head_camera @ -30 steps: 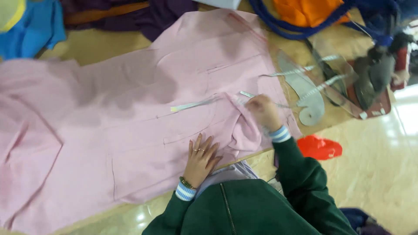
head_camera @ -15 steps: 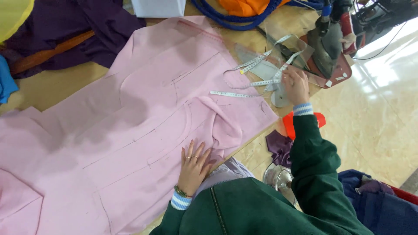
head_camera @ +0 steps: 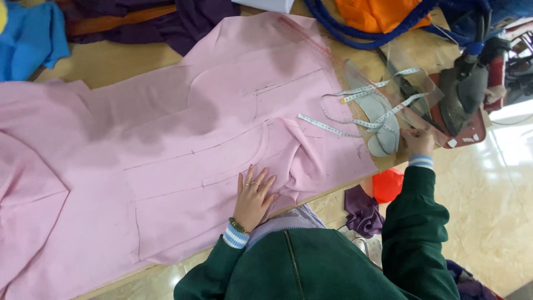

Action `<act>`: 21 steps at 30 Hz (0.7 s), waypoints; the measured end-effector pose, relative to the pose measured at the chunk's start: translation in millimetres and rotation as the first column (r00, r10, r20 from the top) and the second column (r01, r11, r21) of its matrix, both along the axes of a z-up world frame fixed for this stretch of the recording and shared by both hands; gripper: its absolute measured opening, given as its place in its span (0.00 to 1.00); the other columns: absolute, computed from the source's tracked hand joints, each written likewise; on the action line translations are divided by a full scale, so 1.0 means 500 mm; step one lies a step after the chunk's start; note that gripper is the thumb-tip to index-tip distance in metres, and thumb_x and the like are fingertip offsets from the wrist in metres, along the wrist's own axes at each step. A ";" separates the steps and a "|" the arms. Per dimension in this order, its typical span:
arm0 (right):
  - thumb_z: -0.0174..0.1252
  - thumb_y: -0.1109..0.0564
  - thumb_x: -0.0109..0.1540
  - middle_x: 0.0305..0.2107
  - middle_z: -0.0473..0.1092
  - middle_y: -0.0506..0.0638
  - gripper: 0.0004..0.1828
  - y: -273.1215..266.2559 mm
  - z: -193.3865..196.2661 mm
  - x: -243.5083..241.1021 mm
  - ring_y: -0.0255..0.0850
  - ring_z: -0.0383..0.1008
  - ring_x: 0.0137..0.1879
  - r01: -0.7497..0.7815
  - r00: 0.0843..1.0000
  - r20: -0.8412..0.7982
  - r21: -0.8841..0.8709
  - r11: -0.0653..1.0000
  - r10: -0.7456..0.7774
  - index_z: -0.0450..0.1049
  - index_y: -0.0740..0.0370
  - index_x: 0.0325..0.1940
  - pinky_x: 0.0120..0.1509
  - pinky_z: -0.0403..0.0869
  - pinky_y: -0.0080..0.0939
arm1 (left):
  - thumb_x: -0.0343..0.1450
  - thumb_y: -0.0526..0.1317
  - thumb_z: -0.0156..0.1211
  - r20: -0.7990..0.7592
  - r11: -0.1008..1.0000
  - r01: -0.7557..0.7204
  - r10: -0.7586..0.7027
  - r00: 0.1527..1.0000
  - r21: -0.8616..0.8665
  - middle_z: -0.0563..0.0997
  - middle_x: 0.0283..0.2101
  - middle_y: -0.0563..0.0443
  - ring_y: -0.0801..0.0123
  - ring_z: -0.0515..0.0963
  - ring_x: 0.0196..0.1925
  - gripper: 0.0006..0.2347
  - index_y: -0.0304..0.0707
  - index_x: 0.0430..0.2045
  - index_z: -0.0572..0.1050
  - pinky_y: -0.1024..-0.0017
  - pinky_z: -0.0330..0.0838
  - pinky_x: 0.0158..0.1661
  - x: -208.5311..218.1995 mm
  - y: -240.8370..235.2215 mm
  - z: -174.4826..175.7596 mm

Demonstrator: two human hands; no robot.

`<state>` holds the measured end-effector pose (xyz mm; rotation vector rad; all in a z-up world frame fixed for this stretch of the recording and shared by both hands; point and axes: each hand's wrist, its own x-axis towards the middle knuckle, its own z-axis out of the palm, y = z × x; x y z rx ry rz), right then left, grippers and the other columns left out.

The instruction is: Measuring pink fabric with a tape measure, marking lines with a ruler and a French curve, and then cutting the fabric along the marked lines with large scissors.

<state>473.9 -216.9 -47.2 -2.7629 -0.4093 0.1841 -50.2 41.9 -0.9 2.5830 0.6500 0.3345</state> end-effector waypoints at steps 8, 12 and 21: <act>0.69 0.24 0.63 0.33 0.78 0.56 0.30 0.015 0.023 -0.020 0.60 0.78 0.47 0.071 0.995 -0.062 -0.059 0.996 -0.074 0.81 0.53 0.32 0.50 0.74 0.56 | 0.72 0.56 0.56 -0.047 0.996 -0.082 0.083 0.995 0.030 0.65 0.70 0.54 0.43 0.47 0.78 0.23 0.60 0.63 0.69 0.34 0.46 0.67 0.015 0.031 0.001; 0.62 0.28 0.68 0.34 0.77 0.63 0.30 0.021 0.037 -0.053 0.65 0.77 0.50 0.086 0.993 -0.075 -0.100 0.991 -0.093 0.83 0.59 0.41 0.52 0.73 0.61 | 0.72 0.56 0.57 -0.064 0.992 -0.118 0.121 0.991 0.042 0.66 0.71 0.53 0.43 0.48 0.78 0.22 0.58 0.62 0.70 0.32 0.49 0.66 0.066 0.089 0.019; 0.65 0.39 0.64 0.36 0.77 0.59 0.19 -0.006 -0.021 -0.048 0.61 0.77 0.49 0.068 0.981 -0.186 0.098 0.993 -0.049 0.84 0.56 0.44 0.52 0.73 0.57 | 0.67 0.38 0.64 -0.043 0.963 -0.061 0.074 0.996 0.262 0.67 0.70 0.46 0.43 0.49 0.78 0.27 0.53 0.64 0.69 0.29 0.47 0.66 0.256 0.189 -0.051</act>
